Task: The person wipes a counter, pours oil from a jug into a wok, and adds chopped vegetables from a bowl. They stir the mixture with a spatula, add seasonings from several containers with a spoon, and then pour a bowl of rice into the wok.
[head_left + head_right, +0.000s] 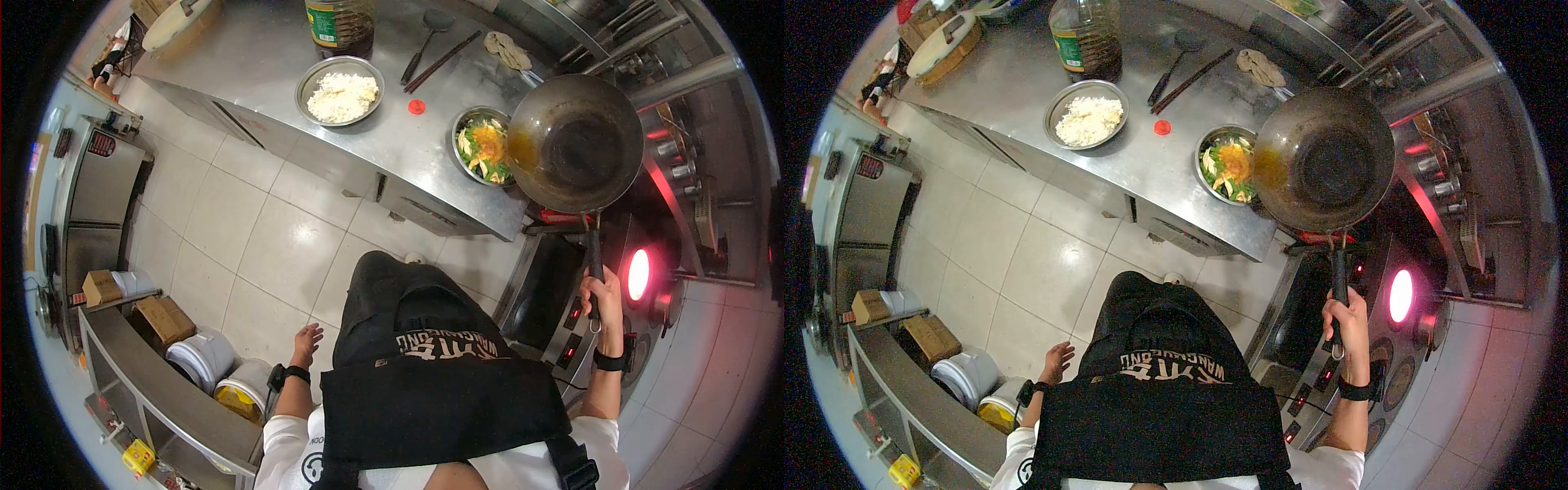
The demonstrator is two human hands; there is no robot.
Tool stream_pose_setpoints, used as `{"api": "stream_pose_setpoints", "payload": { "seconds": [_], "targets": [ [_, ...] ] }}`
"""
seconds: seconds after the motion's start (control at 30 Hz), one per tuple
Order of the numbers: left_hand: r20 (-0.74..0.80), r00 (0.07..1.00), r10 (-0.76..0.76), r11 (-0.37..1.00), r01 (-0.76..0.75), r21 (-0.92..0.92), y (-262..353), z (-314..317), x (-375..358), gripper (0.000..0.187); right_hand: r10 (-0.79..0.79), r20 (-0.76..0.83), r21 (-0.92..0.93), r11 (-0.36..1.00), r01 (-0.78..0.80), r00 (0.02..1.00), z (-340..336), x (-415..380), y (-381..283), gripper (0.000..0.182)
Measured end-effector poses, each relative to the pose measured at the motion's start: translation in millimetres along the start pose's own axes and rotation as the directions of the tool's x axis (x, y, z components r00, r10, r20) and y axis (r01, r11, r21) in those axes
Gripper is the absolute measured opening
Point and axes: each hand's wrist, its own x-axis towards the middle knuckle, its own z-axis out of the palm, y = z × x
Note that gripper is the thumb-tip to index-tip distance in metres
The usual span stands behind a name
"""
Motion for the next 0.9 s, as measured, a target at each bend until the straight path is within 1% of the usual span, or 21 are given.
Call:
{"api": "stream_pose_setpoints", "payload": {
  "seconds": [0.17,0.23,0.33,0.57,0.63,0.9],
  "targets": [
    [0.003,1.0,0.0,1.0,0.0,-0.001,-5.8,-1.8,7.1,0.031,-0.019,0.016,-0.017,1.0,0.019,1.0,5.1,-2.8,-5.7,0.011],
    [0.004,1.0,-0.001,1.0,0.001,-0.004,-6.8,-2.4,7.8,0.031,-0.011,0.009,0.005,1.0,0.011,1.0,6.3,-4.1,-6.4,0.011],
    [0.018,1.0,0.021,1.0,-0.021,-0.009,-4.6,-1.5,5.8,0.031,0.0,0.007,-0.009,1.0,0.0,1.0,6.4,-4.1,-6.7,0.011],
    [0.005,1.0,-0.003,1.0,0.003,-0.008,-0.8,0.0,-0.8,0.032,0.006,0.034,0.011,1.0,-0.006,0.999,1.6,-1.6,-3.6,0.01],
    [0.002,1.0,-0.007,1.0,0.007,-0.001,-1.3,-0.7,-2.1,0.032,0.011,-0.003,0.019,1.0,-0.011,1.0,2.3,-2.9,-5.0,0.009],
    [-0.004,1.0,-0.004,1.0,0.004,-0.028,-11.8,-5.5,1.9,0.031,0.002,0.004,-0.006,1.0,-0.002,1.0,3.8,-1.6,-6.3,0.008]
  ]
}}
